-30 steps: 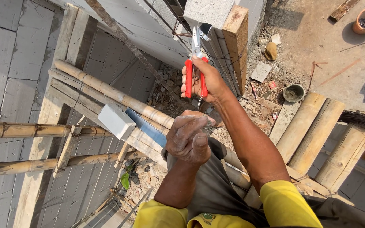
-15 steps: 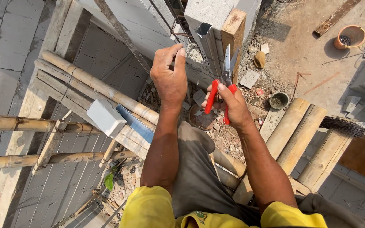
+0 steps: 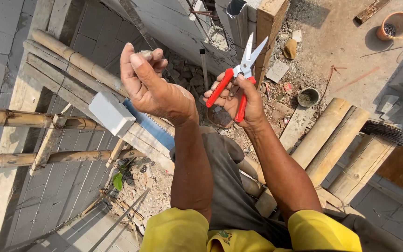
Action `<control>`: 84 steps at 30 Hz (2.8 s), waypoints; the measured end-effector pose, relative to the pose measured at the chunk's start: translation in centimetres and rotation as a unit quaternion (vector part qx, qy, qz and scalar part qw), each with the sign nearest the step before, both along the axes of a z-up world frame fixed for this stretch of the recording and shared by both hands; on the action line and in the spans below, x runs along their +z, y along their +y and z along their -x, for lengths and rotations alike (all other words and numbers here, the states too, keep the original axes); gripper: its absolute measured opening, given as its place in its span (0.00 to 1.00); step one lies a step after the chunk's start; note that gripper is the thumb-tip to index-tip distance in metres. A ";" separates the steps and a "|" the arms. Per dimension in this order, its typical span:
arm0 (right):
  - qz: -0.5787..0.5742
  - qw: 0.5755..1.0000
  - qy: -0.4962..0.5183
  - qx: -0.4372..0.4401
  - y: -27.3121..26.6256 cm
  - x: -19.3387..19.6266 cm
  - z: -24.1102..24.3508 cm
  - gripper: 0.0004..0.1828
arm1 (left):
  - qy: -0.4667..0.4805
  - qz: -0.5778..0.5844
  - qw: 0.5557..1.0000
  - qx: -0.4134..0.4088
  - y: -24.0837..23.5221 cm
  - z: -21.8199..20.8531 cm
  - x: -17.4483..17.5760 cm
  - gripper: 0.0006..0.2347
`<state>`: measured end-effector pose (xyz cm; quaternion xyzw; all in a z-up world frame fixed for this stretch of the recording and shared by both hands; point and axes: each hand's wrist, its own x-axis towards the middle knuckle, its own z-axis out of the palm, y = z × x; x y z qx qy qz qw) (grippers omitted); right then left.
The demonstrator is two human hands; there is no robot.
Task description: The person uses red-handled pliers to cut thin metal wire attached to a vertical metal frame. The person holds the frame with one hand and repeatedly cuts wire segments with the pliers in the other hand.
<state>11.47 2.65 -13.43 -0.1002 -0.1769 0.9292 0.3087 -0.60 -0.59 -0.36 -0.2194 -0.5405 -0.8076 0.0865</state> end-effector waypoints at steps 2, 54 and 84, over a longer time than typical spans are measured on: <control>0.005 0.999 0.050 -0.004 0.3 0.0 2.9 0.26 | -0.002 -0.022 0.999 0.026 -0.3 0.7 -0.1 0.15; -0.019 0.995 0.071 -0.069 3.0 -1.0 7.7 0.27 | 0.071 0.049 0.996 0.005 -3.1 1.8 -0.5 0.14; -0.007 0.996 0.060 -0.062 2.6 -1.2 7.6 0.29 | 0.028 0.024 0.999 -0.038 -3.4 1.4 0.0 0.15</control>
